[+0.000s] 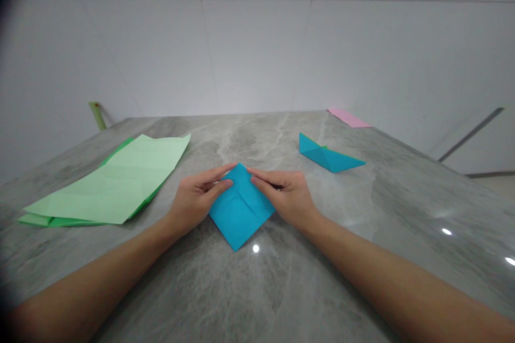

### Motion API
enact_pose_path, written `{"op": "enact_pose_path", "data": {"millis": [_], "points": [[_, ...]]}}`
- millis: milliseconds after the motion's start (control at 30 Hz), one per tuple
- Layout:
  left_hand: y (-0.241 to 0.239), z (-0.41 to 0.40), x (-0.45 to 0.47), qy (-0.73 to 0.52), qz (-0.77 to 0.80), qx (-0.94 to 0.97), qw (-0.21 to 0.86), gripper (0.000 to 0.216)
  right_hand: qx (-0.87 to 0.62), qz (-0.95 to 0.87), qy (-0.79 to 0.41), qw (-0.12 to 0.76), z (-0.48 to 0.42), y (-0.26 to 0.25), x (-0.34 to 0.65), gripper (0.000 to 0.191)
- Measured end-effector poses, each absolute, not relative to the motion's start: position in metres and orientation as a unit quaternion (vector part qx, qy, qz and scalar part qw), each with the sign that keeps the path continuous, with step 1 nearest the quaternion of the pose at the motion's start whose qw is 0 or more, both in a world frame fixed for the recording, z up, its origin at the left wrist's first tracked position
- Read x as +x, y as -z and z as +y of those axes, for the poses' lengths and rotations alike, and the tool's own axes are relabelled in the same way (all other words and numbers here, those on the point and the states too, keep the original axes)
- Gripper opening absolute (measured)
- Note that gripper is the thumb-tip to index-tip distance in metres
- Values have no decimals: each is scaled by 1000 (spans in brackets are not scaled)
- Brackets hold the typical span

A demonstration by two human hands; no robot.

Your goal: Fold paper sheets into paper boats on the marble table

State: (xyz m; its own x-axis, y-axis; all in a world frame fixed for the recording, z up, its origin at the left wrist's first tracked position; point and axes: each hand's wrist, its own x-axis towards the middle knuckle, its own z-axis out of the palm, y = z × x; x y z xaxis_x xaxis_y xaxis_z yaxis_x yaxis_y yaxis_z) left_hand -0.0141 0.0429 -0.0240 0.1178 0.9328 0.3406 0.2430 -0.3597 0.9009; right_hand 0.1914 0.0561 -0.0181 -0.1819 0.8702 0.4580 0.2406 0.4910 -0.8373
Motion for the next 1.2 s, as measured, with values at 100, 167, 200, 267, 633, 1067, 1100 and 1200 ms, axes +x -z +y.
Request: {"op": "enact_pose_path", "data": {"millis": [100, 167, 200, 267, 633, 1067, 1100, 1200], "points": [[23, 42, -13, -490, 456, 658, 346, 33, -393, -703, -313, 504, 56, 19, 192, 16], [22, 41, -13, -490, 463, 654, 343, 32, -394, -704, -312, 502, 56, 20, 192, 15], [22, 41, -12, -491, 465, 653, 341, 31, -395, -703, -313, 501, 56, 20, 192, 15], [21, 41, -12, -491, 464, 654, 340, 30, -395, -701, -314, 503, 56, 20, 192, 14], [23, 41, -13, -477, 460, 674, 325, 33, -391, -704, -307, 507, 56, 20, 191, 16], [22, 40, -13, -474, 452, 670, 350, 36, -407, -710, -295, 493, 55, 20, 193, 17], [23, 41, -13, -475, 448, 674, 345, 36, -407, -712, -291, 493, 55, 20, 193, 17], [24, 41, -13, -480, 430, 689, 332, 35, -398, -719, -275, 499, 55, 21, 192, 18]]}}
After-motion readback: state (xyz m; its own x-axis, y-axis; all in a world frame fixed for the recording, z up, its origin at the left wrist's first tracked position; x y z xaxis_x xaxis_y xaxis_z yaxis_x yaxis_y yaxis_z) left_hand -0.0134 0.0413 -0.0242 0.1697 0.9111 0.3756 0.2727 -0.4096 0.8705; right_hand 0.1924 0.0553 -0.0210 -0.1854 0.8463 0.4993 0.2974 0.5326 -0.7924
